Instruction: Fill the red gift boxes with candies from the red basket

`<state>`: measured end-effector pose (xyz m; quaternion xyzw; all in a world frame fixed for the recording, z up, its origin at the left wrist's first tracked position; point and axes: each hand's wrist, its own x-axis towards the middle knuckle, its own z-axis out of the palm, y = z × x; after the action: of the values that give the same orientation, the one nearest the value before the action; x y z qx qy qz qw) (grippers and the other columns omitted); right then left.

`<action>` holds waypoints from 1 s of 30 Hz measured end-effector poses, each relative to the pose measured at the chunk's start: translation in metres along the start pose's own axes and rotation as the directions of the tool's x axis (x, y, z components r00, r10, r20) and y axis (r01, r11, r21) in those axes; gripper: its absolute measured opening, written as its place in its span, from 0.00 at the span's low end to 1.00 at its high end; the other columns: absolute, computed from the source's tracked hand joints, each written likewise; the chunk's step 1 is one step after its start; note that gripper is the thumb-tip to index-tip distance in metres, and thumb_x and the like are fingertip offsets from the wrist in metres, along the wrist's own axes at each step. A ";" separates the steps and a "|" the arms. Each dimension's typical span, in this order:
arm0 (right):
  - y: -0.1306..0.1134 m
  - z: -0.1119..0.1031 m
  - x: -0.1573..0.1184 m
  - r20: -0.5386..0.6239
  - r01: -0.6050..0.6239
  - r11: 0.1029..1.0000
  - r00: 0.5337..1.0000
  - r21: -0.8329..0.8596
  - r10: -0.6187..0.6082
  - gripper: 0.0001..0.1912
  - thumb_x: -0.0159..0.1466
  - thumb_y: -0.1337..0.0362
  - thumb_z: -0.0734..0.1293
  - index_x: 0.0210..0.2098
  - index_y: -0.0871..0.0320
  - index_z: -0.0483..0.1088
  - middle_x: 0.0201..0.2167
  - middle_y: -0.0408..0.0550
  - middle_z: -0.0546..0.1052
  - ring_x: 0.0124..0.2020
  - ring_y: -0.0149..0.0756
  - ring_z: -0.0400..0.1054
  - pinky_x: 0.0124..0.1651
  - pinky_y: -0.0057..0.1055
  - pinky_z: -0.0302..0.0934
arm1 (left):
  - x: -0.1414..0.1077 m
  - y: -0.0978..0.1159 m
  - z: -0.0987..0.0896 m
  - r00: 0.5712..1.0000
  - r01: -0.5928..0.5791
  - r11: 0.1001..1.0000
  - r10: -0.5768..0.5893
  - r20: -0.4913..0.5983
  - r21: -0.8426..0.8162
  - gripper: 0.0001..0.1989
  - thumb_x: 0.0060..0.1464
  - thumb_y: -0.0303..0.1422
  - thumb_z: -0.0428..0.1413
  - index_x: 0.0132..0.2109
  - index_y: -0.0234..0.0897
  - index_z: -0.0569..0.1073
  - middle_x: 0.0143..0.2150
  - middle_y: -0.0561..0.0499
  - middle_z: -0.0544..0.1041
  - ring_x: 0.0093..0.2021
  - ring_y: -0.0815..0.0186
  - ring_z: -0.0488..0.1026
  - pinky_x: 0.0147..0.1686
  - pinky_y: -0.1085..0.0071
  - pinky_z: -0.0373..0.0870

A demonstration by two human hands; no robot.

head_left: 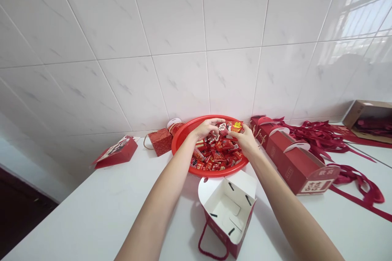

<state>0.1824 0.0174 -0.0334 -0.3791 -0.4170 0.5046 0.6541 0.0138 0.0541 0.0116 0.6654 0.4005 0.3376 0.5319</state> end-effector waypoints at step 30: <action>-0.011 0.004 -0.006 0.028 0.000 0.999 1.000 0.038 -0.001 0.25 0.37 0.70 0.76 0.35 0.56 0.70 0.30 0.42 0.81 0.32 0.40 0.75 0.38 0.38 0.71 | -0.007 0.005 0.002 0.999 -0.024 0.983 0.030 0.026 -0.182 0.31 0.42 0.29 0.68 0.57 0.37 0.75 0.50 0.44 0.79 0.43 0.61 0.78 0.44 0.66 0.74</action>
<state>0.1819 0.0095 -0.0233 -0.3594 -0.4166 0.5174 0.6554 0.0131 0.0465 0.0155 0.6244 0.3513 0.3702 0.5913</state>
